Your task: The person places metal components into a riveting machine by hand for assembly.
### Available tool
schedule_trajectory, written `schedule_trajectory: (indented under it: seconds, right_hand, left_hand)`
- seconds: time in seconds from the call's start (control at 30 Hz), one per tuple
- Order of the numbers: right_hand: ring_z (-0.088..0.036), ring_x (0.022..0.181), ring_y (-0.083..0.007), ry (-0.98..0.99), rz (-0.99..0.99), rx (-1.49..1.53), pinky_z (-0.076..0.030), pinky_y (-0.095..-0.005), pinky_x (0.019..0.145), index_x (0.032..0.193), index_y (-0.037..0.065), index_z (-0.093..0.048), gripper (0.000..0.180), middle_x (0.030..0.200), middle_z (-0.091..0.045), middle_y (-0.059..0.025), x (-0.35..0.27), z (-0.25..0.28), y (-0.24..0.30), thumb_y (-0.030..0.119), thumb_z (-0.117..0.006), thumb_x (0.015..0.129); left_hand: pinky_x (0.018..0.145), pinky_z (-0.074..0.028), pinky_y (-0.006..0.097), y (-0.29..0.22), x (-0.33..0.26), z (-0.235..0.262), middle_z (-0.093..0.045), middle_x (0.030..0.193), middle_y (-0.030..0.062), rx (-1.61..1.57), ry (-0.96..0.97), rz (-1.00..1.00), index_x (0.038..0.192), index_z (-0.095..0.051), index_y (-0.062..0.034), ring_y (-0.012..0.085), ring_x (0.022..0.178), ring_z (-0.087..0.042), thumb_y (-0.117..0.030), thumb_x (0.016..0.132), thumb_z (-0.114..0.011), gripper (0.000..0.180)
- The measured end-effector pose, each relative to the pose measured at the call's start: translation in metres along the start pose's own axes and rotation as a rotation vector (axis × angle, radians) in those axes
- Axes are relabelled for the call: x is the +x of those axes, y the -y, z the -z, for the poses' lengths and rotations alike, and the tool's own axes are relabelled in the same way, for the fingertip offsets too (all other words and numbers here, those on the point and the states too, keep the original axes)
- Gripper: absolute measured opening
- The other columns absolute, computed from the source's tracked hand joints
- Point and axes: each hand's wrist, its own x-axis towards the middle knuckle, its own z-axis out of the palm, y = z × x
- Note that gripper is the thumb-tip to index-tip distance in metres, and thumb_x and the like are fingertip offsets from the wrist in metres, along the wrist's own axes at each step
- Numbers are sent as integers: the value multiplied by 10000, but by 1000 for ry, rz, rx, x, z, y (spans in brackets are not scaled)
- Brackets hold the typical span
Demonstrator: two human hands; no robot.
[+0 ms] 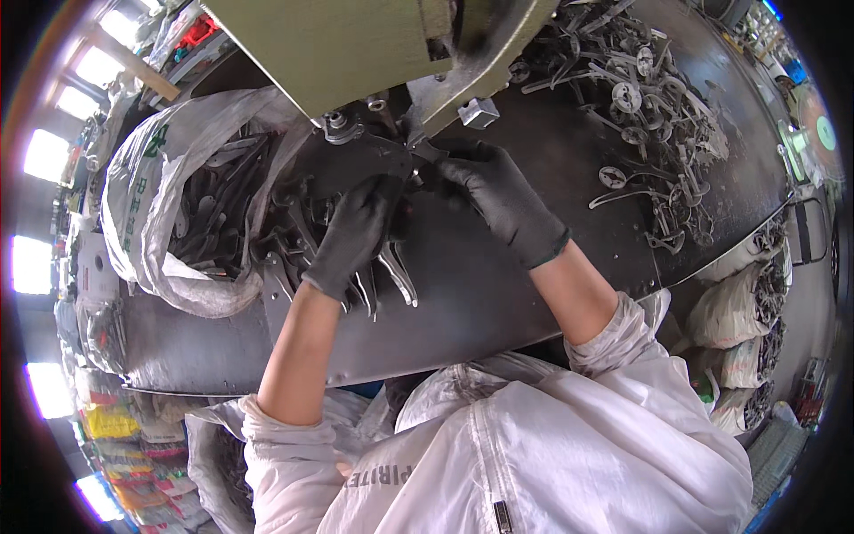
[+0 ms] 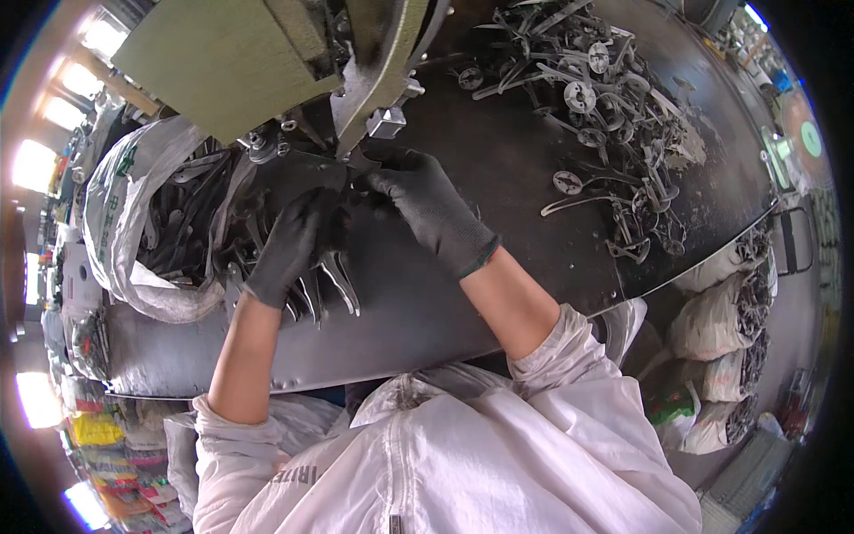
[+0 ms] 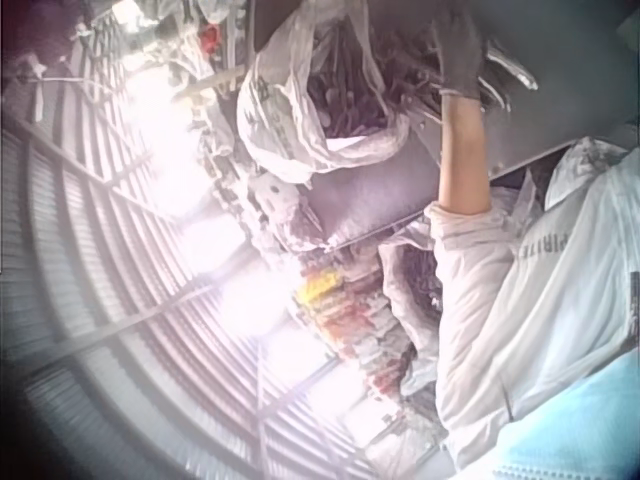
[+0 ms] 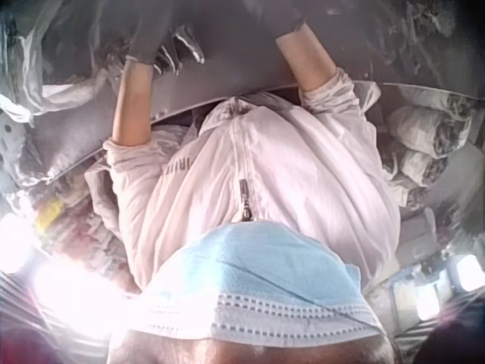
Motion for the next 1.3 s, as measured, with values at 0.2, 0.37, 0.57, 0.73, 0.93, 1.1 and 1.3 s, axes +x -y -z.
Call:
schedule_trajectory:
  seconds: [0.2, 0.37, 0.57, 0.73, 0.93, 1.1, 1.3]
  right_hand:
    - [-532, 611, -57, 53, 54, -114, -410, -192, 522, 1088, -20, -552, 305, 820, -615, -48, 6, -8, -10, 66, -565, 795]
    - [-547, 581, -87, 77, 75, -112, -419, -211, 493, 1115, -40, -518, 363, 825, -611, -89, 5, -6, -18, 19, -575, 762]
    - [-497, 578, -73, 83, -85, -116, -407, -206, 510, 1120, -35, -508, 304, 845, -588, -59, 14, 2, -41, 72, -522, 836]
    - [-506, 583, -85, -11, -92, -74, -427, -214, 504, 1056, -45, -514, 219, 782, -524, -38, 8, 5, -32, 48, -473, 862]
    - [-508, 580, -75, 97, -1, -28, -445, -211, 500, 1118, -24, -497, 273, 798, -546, -44, 7, -4, -34, 66, -502, 860]
    - [-532, 584, -79, 29, -37, -95, -473, -213, 500, 1151, -22, -479, 318, 824, -571, -54, -5, -7, -15, 62, -518, 847]
    - [-528, 566, -84, 54, -103, -33, -476, -217, 500, 1146, -42, -468, 323, 787, -558, -59, 0, 3, -38, 54, -517, 842]
  left_hand:
    - [880, -431, 355, 2, 15, 2, -542, 1059, 192, 379, -8, -182, 1162, -504, 15, 296, 1003, -527, -52, 841, -437, 335]
    - [950, -364, 373, 8, 24, 8, -503, 1147, 220, 915, 421, -402, 1134, -516, 38, 354, 1042, -485, -74, 716, -500, 433]
    - [725, -463, 411, -14, 13, 24, -593, 903, 226, 250, 17, 316, 951, -578, 2, 370, 820, -583, -142, 810, -516, 211]
    - [761, -454, 426, 35, -18, 136, -603, 899, 202, 847, -172, 380, 1013, -579, -66, 362, 861, -583, -157, 820, -519, 222]
    - [1038, -269, 364, 157, -108, 207, -409, 1317, 179, 842, -405, 442, 1327, -366, -106, 319, 1242, -354, -322, 935, -340, 448]
    - [1042, -259, 369, 156, -97, 202, -405, 1323, 177, 850, -363, 532, 1334, -347, -85, 317, 1246, -351, -341, 928, -356, 479]
    - [1048, -244, 376, 127, -86, 201, -399, 1332, 175, 947, -303, 716, 1344, -318, -54, 313, 1252, -345, -369, 917, -381, 534]
